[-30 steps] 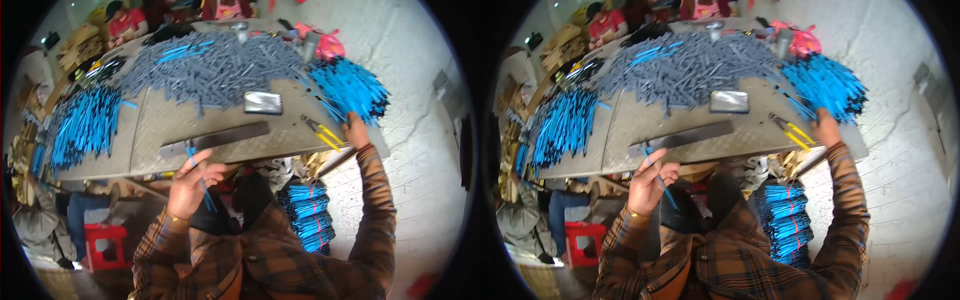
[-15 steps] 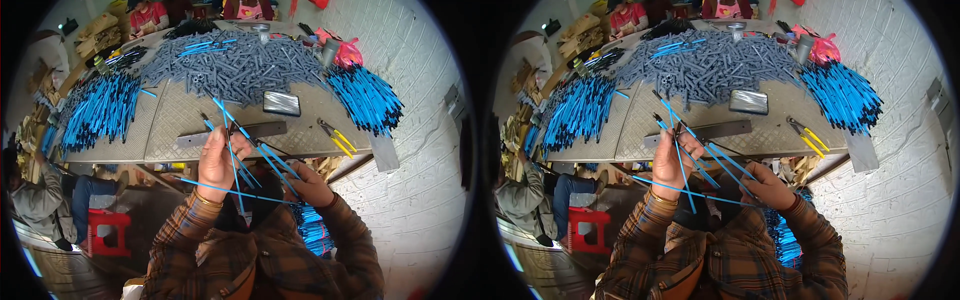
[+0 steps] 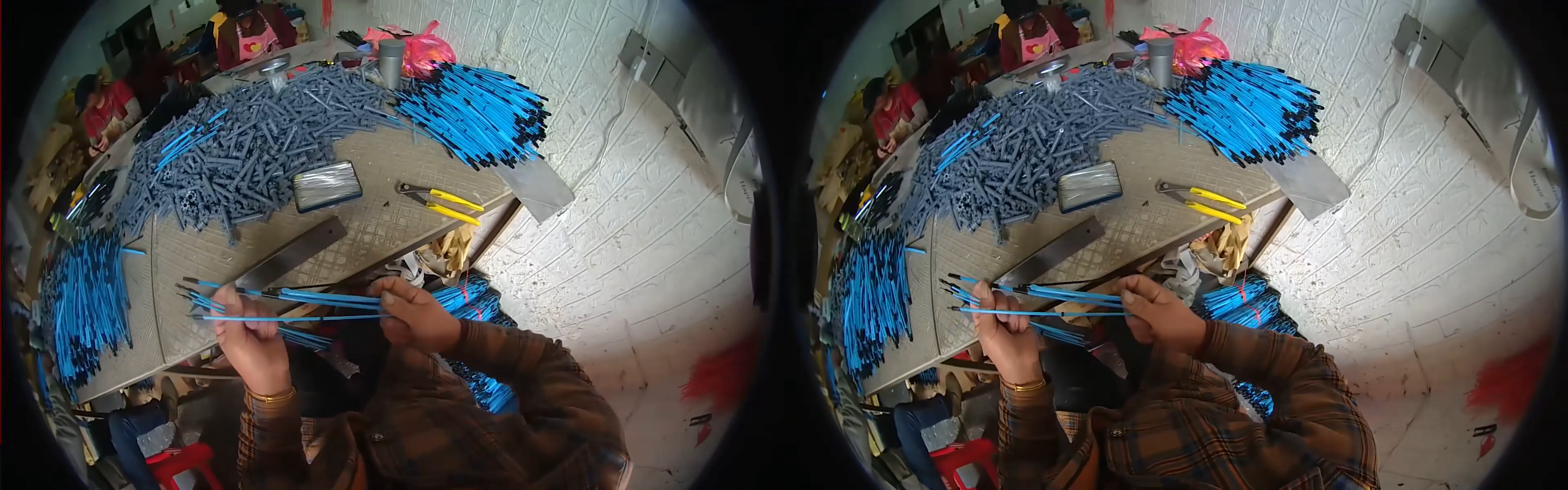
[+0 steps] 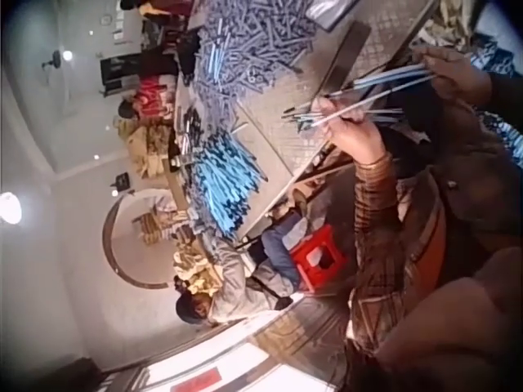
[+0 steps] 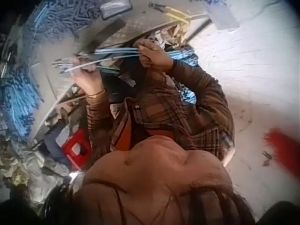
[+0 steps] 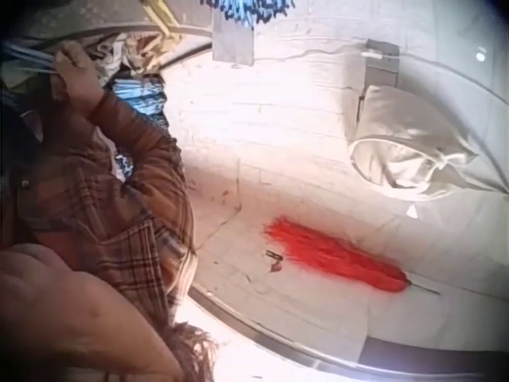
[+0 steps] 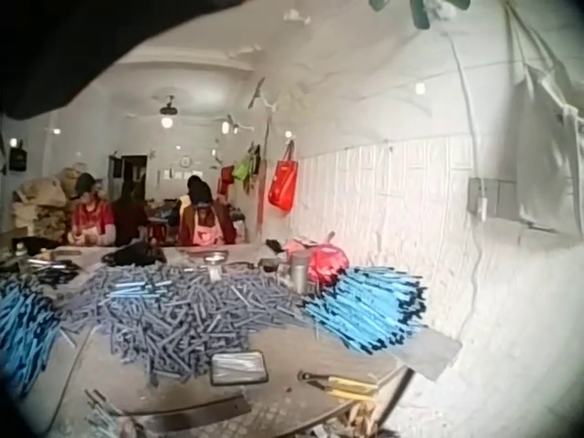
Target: The person organizes pens into bundles using rubber bands and pliers.
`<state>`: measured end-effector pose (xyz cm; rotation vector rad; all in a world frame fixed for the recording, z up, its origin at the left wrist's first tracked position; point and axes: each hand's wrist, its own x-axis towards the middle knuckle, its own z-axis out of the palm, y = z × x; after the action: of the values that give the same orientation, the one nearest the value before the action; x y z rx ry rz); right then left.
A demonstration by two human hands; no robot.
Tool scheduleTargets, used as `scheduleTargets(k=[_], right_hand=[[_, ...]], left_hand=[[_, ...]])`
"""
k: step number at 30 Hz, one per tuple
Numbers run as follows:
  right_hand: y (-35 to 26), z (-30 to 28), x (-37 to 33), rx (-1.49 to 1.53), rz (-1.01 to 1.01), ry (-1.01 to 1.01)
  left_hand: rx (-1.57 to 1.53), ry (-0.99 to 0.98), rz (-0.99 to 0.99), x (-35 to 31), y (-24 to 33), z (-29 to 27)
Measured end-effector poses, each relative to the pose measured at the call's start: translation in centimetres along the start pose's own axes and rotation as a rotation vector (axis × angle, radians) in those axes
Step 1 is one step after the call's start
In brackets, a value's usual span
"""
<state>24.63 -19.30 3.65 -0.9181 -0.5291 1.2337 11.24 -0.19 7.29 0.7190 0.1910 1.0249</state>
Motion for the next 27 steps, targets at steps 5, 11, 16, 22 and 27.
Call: scheduleTargets(k=[5, 11, 16, 22, 27], right_hand=[[-8.4, -9.4, 2.8, -1.133, -0.532, 0.492], [-18.8, -20.9, 3.4, -2.145, -0.464, 1.304], [-18.7, -20.6, 3.9, -2.114, -0.364, 1.131], [-17.7, -15.4, 4.8, -1.887, -0.9, 0.957], [-17.2, -14.1, 4.8, -1.667, -0.498, 0.923]], left_hand=[[-0.156, -0.105, -0.182, -1.3, 1.6, 0.8], [0.04, 0.171, -0.158, -2.2, 1.4, 4.2], [0.023, -0.133, -0.247, -3.1, 2.2, 2.0], [-0.214, -0.558, -0.552, -3.5, 3.2, 0.0], [-0.165, -0.434, -0.547, -5.2, 3.7, 4.3]])
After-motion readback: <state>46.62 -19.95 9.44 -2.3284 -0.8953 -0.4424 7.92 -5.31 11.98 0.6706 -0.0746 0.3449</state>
